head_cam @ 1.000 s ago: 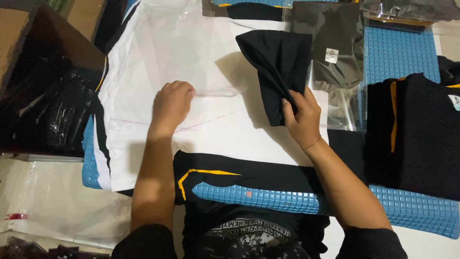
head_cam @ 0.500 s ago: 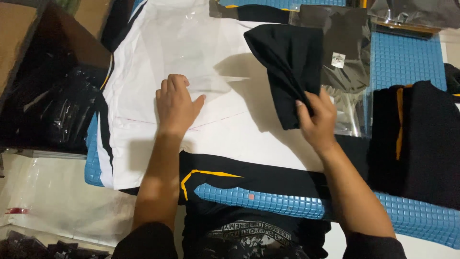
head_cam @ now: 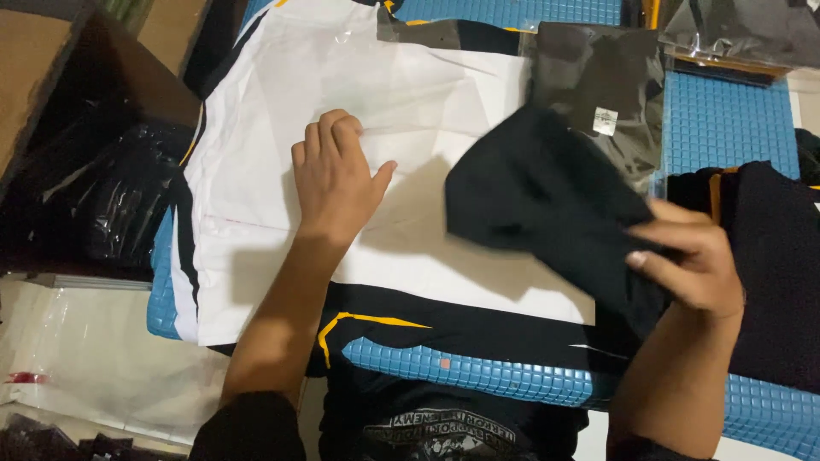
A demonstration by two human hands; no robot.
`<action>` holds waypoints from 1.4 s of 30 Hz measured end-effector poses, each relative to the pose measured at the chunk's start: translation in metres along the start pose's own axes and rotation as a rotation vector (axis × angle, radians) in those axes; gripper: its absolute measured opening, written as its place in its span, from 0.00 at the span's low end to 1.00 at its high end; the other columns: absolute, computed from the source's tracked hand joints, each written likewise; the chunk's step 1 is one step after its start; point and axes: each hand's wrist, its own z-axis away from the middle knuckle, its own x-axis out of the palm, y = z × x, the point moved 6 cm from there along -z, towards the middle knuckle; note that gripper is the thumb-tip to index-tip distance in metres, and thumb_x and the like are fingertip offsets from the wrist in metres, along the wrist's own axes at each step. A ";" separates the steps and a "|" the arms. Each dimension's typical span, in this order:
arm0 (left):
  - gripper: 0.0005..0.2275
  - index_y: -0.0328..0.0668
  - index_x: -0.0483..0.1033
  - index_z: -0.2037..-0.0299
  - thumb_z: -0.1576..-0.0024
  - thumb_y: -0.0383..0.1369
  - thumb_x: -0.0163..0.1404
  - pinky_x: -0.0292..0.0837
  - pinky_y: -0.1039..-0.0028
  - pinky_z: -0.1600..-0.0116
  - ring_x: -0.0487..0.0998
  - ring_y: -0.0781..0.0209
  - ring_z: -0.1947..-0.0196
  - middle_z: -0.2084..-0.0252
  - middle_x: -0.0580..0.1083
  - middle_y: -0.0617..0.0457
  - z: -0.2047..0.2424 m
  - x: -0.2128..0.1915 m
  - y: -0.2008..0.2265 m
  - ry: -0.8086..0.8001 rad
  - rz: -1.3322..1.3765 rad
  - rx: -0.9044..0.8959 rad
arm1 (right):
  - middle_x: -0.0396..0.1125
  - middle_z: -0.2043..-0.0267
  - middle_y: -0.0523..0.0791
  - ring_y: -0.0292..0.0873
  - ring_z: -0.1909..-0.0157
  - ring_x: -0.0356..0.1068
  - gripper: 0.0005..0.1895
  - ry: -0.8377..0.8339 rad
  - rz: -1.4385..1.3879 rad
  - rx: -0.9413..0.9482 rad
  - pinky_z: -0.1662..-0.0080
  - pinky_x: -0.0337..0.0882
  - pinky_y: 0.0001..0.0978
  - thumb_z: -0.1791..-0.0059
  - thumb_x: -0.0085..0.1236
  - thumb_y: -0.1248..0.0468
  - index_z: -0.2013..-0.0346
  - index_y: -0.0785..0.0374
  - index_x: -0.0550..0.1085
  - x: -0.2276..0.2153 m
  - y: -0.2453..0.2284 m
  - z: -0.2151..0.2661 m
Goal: Folding black t-shirts and placing them into individual plastic bags at a packing station.
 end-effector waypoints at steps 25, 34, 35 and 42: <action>0.09 0.43 0.81 0.49 0.35 0.26 0.50 0.73 0.73 0.53 0.78 0.60 0.56 0.57 0.76 0.52 0.014 0.020 0.020 -0.066 0.614 0.195 | 0.72 0.67 0.54 0.57 0.62 0.74 0.10 0.114 0.239 0.064 0.58 0.73 0.45 0.51 0.63 0.67 0.57 0.66 0.82 0.095 0.005 -0.064; 0.11 0.46 0.81 0.46 0.37 0.30 0.53 0.72 0.70 0.49 0.78 0.54 0.51 0.52 0.78 0.51 0.029 0.025 0.055 0.154 0.628 0.460 | 0.74 0.59 0.54 0.56 0.56 0.74 0.09 0.194 0.346 0.027 0.52 0.75 0.43 0.51 0.61 0.68 0.57 0.65 0.81 0.125 -0.001 -0.070; 0.11 0.48 0.82 0.46 0.37 0.31 0.53 0.71 0.70 0.51 0.77 0.55 0.51 0.52 0.78 0.51 0.031 0.022 0.059 0.174 0.618 0.496 | 0.74 0.59 0.54 0.56 0.56 0.74 0.09 0.203 0.365 0.031 0.52 0.75 0.42 0.51 0.61 0.68 0.56 0.65 0.81 0.125 -0.003 -0.070; 0.11 0.49 0.82 0.47 0.39 0.30 0.54 0.66 0.68 0.56 0.77 0.54 0.54 0.52 0.78 0.52 0.043 0.001 0.085 0.180 0.703 0.616 | 0.69 0.66 0.52 0.53 0.58 0.72 0.06 0.243 0.599 -0.079 0.55 0.76 0.40 0.53 0.61 0.71 0.62 0.66 0.78 0.126 0.000 -0.067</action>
